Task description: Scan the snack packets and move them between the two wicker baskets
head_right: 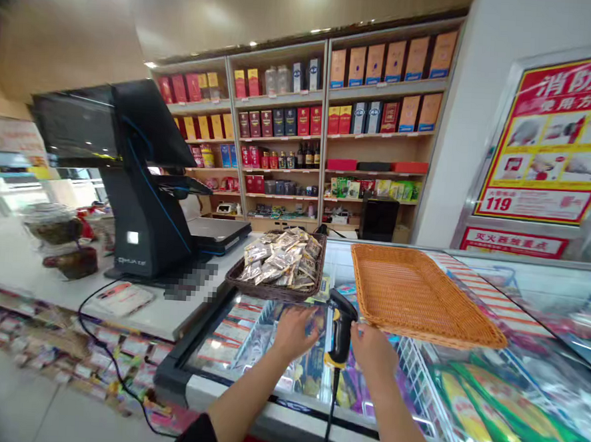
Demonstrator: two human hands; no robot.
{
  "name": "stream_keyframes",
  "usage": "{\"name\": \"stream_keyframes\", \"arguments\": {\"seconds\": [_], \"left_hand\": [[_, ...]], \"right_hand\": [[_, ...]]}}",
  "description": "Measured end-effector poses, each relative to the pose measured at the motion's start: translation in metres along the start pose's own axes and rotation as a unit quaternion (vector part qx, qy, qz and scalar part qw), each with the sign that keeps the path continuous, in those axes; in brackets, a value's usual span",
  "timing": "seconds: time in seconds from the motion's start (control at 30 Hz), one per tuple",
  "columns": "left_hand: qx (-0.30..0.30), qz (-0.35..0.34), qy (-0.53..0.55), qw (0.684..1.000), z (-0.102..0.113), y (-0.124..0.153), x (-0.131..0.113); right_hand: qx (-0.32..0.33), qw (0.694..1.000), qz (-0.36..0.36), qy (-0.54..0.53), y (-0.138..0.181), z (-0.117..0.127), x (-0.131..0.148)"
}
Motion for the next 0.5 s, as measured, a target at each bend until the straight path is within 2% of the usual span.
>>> {"name": "stream_keyframes", "arguments": {"seconds": [0.13, 0.5], "left_hand": [[0.017, 0.000, -0.004, 1.000, -0.0011, -0.0008, -0.0010], [0.001, -0.020, 0.020, 1.000, -0.0001, -0.0004, -0.0006]], "right_hand": [[-0.011, 1.000, 0.005, 0.004, -0.0007, 0.0002, -0.0007], [-0.016, 0.999, 0.002, -0.043, -0.0038, -0.0044, -0.0013]]}}
Point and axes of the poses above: each hand's wrist, its own y-axis away from the middle knuckle, its own z-axis out of the back of the hand, x = y × z, the point moved 1 cm from there along -y, towards the middle knuckle, and after that the axes turned 5 degrees about -z, right-handed, at the moved point
